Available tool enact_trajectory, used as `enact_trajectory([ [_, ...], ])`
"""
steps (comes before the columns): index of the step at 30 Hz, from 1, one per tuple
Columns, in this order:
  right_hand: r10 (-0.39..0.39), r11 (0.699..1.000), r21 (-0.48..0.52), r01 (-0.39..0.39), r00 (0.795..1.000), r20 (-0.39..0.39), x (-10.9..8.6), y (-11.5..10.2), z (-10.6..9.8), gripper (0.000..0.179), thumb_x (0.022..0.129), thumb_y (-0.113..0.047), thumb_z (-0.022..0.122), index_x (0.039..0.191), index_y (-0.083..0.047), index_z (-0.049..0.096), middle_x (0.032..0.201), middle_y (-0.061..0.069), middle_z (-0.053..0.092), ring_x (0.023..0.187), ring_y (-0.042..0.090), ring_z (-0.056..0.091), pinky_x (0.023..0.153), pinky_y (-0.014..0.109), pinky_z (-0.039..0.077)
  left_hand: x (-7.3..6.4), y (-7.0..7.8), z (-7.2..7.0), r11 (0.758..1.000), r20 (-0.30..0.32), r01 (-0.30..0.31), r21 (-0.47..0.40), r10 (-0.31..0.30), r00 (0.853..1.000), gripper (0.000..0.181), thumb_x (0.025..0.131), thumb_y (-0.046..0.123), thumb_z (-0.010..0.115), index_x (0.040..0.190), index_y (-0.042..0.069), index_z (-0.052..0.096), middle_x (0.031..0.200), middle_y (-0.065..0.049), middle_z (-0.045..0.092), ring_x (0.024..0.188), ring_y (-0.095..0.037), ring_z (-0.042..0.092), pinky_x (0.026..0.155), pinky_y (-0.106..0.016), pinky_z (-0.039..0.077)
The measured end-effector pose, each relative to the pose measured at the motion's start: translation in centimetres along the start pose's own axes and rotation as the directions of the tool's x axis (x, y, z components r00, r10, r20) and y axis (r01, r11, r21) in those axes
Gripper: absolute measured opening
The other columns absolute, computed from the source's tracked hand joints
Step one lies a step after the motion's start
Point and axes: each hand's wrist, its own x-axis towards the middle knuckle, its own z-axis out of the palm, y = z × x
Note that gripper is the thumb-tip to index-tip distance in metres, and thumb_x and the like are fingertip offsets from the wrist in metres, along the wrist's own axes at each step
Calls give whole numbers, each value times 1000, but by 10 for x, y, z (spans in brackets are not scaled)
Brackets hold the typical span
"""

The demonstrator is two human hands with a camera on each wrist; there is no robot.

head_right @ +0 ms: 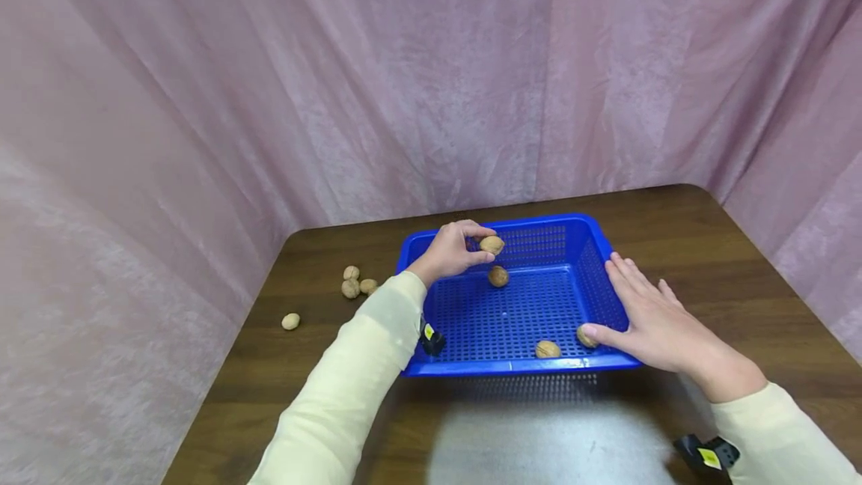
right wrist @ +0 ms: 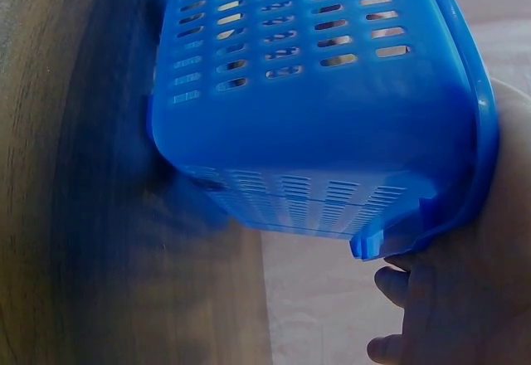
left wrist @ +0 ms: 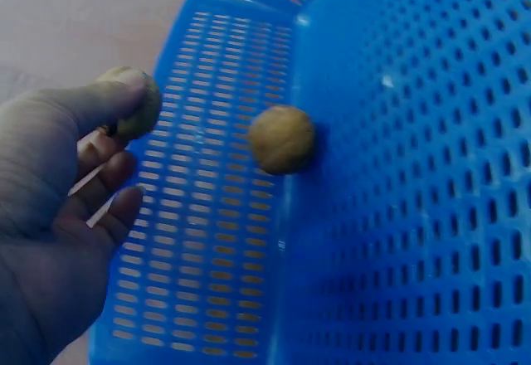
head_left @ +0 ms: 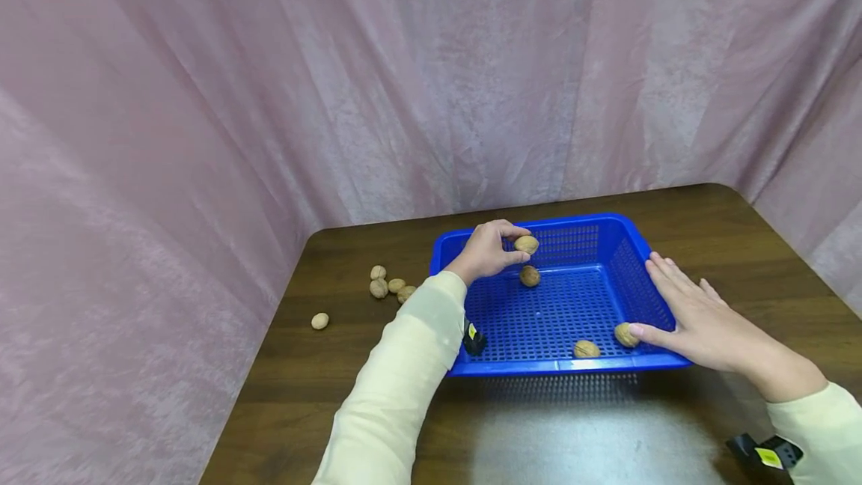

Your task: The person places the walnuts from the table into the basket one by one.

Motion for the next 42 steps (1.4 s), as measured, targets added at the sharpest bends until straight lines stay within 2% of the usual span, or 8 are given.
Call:
enact_trajectory([
  [5, 1, 1000, -7, -1, 1000, 8, -3, -1, -4, 100, 89, -52, 62, 154, -3, 4, 159, 18, 1, 146, 29, -7, 105, 70, -4, -2, -3, 10, 999, 91, 11, 31, -14, 996, 42, 83, 24, 77, 123, 17, 68, 106, 10, 64, 94, -7, 58, 77, -20, 47],
  [9, -3, 1000, -12, 3, 1000, -2, -4, -1, -6, 99, 89, -51, 62, 154, -3, 4, 159, 19, 2, 146, 28, -7, 105, 69, -4, 0, -4, 14, 998, 131, 12, 64, -20, 991, 41, 84, 23, 76, 124, 17, 67, 110, 8, 65, 97, -7, 59, 80, -19, 47],
  [13, 6, 1000, -8, -6, 1000, 7, -3, -2, -5, 100, 89, -52, 61, 154, -2, 4, 159, 19, 2, 146, 28, -8, 105, 70, -4, -1, -6, 17, 996, 148, 26, 87, -39, 988, 41, 83, 23, 77, 123, 18, 68, 109, 9, 64, 99, -8, 59, 82, -20, 47],
  [19, 25, 1000, 3, -25, 1000, 16, -4, -3, -2, 100, 89, -53, 61, 154, -3, 5, 160, 17, 2, 146, 26, -8, 105, 69, -4, -5, -8, 21, 993, 162, 44, 105, -61, 985, 39, 82, 23, 79, 119, 19, 70, 100, 12, 63, 95, -8, 60, 78, -18, 47],
  [27, 14, 1000, -5, -14, 1000, 18, -2, -4, -4, 100, 89, -53, 61, 154, -4, 4, 160, 18, 2, 146, 29, -7, 105, 71, -2, -5, -7, 18, 991, 164, 50, 121, -69, 984, 36, 82, 22, 79, 117, 15, 71, 101, 6, 69, 94, -5, 59, 84, -18, 46],
  [30, 15, 1000, -4, -15, 1000, 21, -2, -4, -4, 100, 89, -53, 61, 154, -3, 4, 159, 18, 2, 146, 29, -8, 105, 69, -4, -5, -3, 13, 993, 159, 59, 104, -75, 984, 36, 83, 21, 78, 118, 14, 71, 104, 3, 69, 94, -5, 59, 83, -19, 47],
  [35, 13, 1000, -3, -13, 1000, 20, -3, -5, -4, 99, 89, -53, 61, 154, -4, 4, 160, 18, 2, 146, 28, -8, 106, 69, -4, -7, 6, -3, 998, 130, 66, 20, -68, 989, 36, 86, 23, 74, 121, 14, 69, 112, 0, 68, 98, -8, 60, 82, -19, 47],
  [42, 3, 1000, 3, -3, 1000, 22, -6, -5, -7, 100, 89, -51, 61, 154, -3, 3, 159, 19, 1, 146, 27, -10, 105, 69, -7, -15, 26, -51, 999, 9, 17, -29, -17, 1000, 35, 87, 26, 73, 120, 15, 68, 107, 5, 67, 96, -11, 61, 79, -20, 48],
])
